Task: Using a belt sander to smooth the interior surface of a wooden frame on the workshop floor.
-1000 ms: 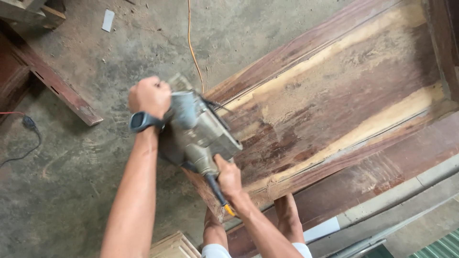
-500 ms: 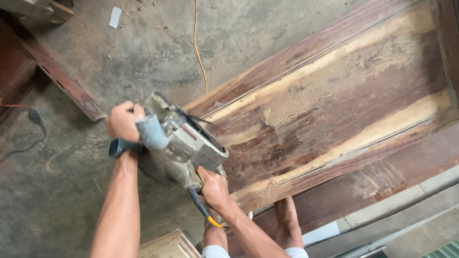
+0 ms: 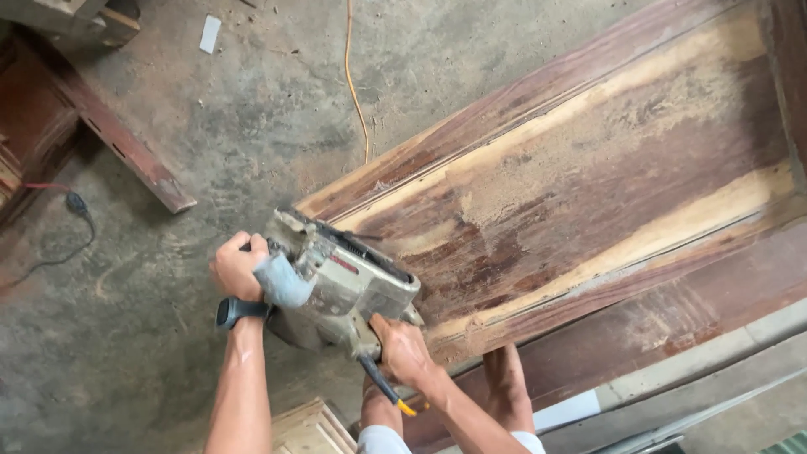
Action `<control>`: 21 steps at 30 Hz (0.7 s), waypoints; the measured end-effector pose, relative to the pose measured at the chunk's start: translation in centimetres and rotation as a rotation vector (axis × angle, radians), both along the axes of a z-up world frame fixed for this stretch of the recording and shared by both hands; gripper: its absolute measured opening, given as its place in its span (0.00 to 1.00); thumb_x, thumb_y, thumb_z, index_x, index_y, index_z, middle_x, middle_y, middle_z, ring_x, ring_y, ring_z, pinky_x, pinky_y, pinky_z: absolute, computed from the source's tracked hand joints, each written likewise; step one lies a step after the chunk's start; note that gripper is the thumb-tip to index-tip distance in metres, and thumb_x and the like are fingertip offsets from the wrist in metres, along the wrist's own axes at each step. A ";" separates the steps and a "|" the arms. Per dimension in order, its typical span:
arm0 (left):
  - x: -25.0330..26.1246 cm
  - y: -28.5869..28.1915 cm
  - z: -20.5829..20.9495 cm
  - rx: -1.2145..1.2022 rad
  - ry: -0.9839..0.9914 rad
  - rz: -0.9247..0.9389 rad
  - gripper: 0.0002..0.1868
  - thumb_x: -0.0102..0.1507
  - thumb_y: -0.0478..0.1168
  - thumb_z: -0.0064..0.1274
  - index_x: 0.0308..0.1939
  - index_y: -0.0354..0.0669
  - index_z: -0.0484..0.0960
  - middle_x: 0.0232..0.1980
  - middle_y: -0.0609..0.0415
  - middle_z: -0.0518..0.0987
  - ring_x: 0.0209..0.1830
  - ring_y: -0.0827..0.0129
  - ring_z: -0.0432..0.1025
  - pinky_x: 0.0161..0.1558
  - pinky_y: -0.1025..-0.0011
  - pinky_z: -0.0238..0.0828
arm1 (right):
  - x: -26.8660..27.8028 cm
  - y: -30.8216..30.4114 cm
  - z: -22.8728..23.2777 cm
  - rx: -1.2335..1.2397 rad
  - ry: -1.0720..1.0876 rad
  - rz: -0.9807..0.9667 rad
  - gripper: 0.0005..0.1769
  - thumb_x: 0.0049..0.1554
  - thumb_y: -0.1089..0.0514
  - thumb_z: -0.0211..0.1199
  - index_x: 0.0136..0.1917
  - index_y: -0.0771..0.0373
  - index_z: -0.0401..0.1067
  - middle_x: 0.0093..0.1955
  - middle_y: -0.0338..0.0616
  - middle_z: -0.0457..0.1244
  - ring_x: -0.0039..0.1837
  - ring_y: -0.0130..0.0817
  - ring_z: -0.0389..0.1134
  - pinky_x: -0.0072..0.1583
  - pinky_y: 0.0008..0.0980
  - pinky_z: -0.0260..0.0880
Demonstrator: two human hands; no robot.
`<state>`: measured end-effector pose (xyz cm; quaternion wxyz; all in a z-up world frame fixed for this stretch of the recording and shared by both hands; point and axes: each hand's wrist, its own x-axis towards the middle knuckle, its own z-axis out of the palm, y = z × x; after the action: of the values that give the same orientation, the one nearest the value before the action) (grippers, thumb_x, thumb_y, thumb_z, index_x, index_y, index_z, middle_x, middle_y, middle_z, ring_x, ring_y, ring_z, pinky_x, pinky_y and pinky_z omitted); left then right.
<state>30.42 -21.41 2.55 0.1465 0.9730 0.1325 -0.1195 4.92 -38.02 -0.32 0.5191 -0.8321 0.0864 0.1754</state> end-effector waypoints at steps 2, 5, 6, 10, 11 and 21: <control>-0.5 0.1 0.2 0.036 0.069 -0.070 0.19 0.63 0.48 0.46 0.22 0.45 0.59 0.27 0.43 0.54 0.30 0.57 0.46 0.33 0.55 0.56 | -0.7 -0.2 0.4 0.013 -0.009 -0.041 0.17 0.58 0.47 0.61 0.40 0.58 0.60 0.29 0.46 0.63 0.26 0.46 0.60 0.29 0.46 0.56; -4.1 1.6 -1.4 0.030 0.063 -0.049 0.16 0.63 0.51 0.48 0.25 0.47 0.77 0.28 0.38 0.76 0.27 0.42 0.61 0.35 0.51 0.62 | -2.1 -3.0 1.6 -0.012 -0.039 0.031 0.15 0.47 0.55 0.65 0.46 0.58 0.66 0.37 0.49 0.68 0.34 0.54 0.68 0.35 0.50 0.63; -5.9 2.3 -2.1 0.040 0.060 -0.033 0.16 0.63 0.51 0.48 0.25 0.47 0.77 0.28 0.38 0.76 0.27 0.42 0.61 0.35 0.51 0.62 | -3.0 -3.4 1.9 -0.002 -0.043 0.046 0.15 0.47 0.55 0.65 0.46 0.58 0.66 0.37 0.49 0.68 0.34 0.54 0.68 0.35 0.50 0.63; -10.5 3.2 -2.7 0.011 0.007 0.046 0.19 0.62 0.51 0.52 0.21 0.47 0.71 0.25 0.42 0.73 0.27 0.43 0.62 0.33 0.53 0.61 | -5.8 -3.8 1.8 -0.021 0.080 0.164 0.20 0.48 0.44 0.64 0.47 0.57 0.65 0.39 0.49 0.65 0.41 0.60 0.66 0.42 0.51 0.64; -11.3 3.3 -2.4 0.002 0.036 0.084 0.19 0.61 0.51 0.53 0.21 0.47 0.69 0.25 0.41 0.73 0.28 0.41 0.63 0.34 0.54 0.62 | -6.9 -3.2 1.5 -0.023 0.064 0.166 0.14 0.47 0.59 0.58 0.48 0.58 0.67 0.39 0.47 0.65 0.43 0.55 0.68 0.45 0.46 0.66; -2.3 6.6 -2.8 0.090 -0.008 -0.044 0.20 0.63 0.53 0.51 0.21 0.49 0.66 0.27 0.44 0.73 0.28 0.41 0.67 0.31 0.50 0.61 | -1.2 3.8 0.3 -0.059 0.096 0.034 0.09 0.56 0.59 0.55 0.36 0.56 0.58 0.34 0.45 0.61 0.33 0.51 0.63 0.34 0.50 0.56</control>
<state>28.16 -14.83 -0.29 0.1006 0.9817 0.1156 -0.1128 3.68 -34.23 -0.04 0.4865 -0.8390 0.1024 0.2213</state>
